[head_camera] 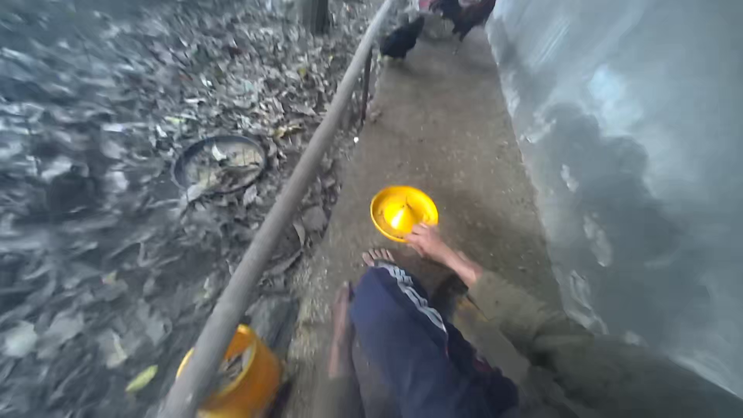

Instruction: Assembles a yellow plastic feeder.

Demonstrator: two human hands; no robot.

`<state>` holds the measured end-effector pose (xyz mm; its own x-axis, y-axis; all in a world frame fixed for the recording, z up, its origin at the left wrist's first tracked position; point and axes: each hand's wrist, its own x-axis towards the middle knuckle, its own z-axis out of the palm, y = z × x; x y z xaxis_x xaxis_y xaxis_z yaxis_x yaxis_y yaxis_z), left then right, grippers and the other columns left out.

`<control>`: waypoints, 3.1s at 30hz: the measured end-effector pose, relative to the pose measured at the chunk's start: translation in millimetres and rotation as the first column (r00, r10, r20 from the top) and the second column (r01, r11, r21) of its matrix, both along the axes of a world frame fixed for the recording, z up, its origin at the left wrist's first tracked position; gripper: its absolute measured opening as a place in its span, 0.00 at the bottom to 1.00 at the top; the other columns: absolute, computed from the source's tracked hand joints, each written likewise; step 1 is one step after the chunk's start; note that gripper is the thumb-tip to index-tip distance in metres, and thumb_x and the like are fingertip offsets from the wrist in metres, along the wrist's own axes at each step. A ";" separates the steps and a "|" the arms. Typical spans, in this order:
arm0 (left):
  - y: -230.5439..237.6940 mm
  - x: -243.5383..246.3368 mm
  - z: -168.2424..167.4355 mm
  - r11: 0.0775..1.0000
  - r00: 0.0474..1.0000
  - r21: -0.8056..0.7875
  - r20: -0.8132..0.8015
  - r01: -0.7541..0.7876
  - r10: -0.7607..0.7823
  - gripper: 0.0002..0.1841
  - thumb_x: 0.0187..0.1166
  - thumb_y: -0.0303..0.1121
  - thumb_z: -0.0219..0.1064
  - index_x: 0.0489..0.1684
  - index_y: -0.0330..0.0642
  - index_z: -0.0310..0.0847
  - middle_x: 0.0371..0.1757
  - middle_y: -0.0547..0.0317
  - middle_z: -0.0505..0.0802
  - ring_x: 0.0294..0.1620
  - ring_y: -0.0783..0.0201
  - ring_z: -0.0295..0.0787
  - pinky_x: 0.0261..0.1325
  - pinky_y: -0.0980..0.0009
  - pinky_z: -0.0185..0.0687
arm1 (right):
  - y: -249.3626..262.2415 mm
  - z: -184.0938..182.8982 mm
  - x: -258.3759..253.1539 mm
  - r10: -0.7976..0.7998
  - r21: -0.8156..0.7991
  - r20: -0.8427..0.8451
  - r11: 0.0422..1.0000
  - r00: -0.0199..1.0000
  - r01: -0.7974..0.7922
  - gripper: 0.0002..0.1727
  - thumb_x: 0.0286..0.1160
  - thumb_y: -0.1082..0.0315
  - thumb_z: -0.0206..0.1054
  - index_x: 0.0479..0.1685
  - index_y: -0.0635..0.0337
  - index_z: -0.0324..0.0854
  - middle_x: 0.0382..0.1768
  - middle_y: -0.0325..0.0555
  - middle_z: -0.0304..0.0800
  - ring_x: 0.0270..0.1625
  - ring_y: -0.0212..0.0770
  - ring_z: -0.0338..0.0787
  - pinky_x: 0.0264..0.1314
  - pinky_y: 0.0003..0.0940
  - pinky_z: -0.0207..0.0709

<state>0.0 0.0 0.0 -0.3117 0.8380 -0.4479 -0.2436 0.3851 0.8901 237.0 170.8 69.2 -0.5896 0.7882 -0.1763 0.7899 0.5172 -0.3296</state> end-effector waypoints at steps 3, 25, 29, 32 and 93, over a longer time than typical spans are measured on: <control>3.7 -0.7 18.6 1.000 0.981 -0.001 0.194 0.007 -0.006 0.28 0.96 0.45 0.39 0.75 0.31 0.71 0.62 0.47 0.89 0.55 0.65 0.89 0.60 0.65 0.83 | -43.8 7.4 12.6 0.039 0.158 -0.034 0.987 0.999 -0.034 0.16 0.87 0.64 0.58 0.58 0.59 0.90 0.54 0.62 0.90 0.63 0.66 0.86 0.65 0.66 0.74; -8.9 36.1 108.8 0.972 0.915 0.196 0.400 -0.131 0.042 0.17 0.91 0.27 0.49 0.70 0.26 0.72 0.50 0.38 0.91 0.45 0.55 0.94 0.52 0.57 0.93 | -72.3 192.1 -43.4 -0.429 -0.383 -0.461 0.886 0.777 0.262 0.40 0.83 0.52 0.62 0.92 0.40 0.45 0.72 0.51 0.78 0.59 0.46 0.89 0.55 0.49 0.88; -49.1 4.6 113.1 0.998 0.994 0.049 -0.106 0.038 -0.033 0.21 0.91 0.43 0.56 0.68 0.34 0.80 0.54 0.43 0.93 0.53 0.55 0.93 0.61 0.55 0.89 | -68.3 166.4 -87.0 -0.658 -0.708 -0.403 0.664 0.636 0.239 0.31 0.80 0.69 0.55 0.85 0.43 0.64 0.54 0.50 0.89 0.48 0.43 0.92 0.47 0.43 0.89; -80.8 -21.8 133.0 0.997 0.669 -0.009 -0.741 0.075 -0.057 0.29 0.85 0.53 0.58 0.75 0.41 0.80 0.70 0.40 0.85 0.73 0.44 0.81 0.75 0.48 0.76 | -62.5 144.6 -101.6 -0.740 -0.773 -0.376 0.583 0.557 0.253 0.24 0.80 0.70 0.53 0.77 0.52 0.71 0.49 0.51 0.90 0.44 0.43 0.93 0.44 0.43 0.89; -91.5 -79.3 146.9 0.944 0.268 0.035 -0.955 -0.327 0.128 0.34 0.82 0.60 0.59 0.13 0.37 0.72 0.19 0.46 0.81 0.30 0.44 0.84 0.41 0.44 0.71 | -218.3 20.8 -134.1 -0.823 -0.975 -0.222 0.198 0.523 -0.103 0.35 0.70 0.83 0.56 0.82 0.62 0.55 0.60 0.63 0.83 0.52 0.54 0.92 0.47 0.49 0.91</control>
<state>-79.3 -91.5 146.9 -0.7636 0.6155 0.1949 0.6153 0.6023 0.5085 102.9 -47.5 90.0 -0.5387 0.5472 -0.6406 0.0811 -0.7232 -0.6859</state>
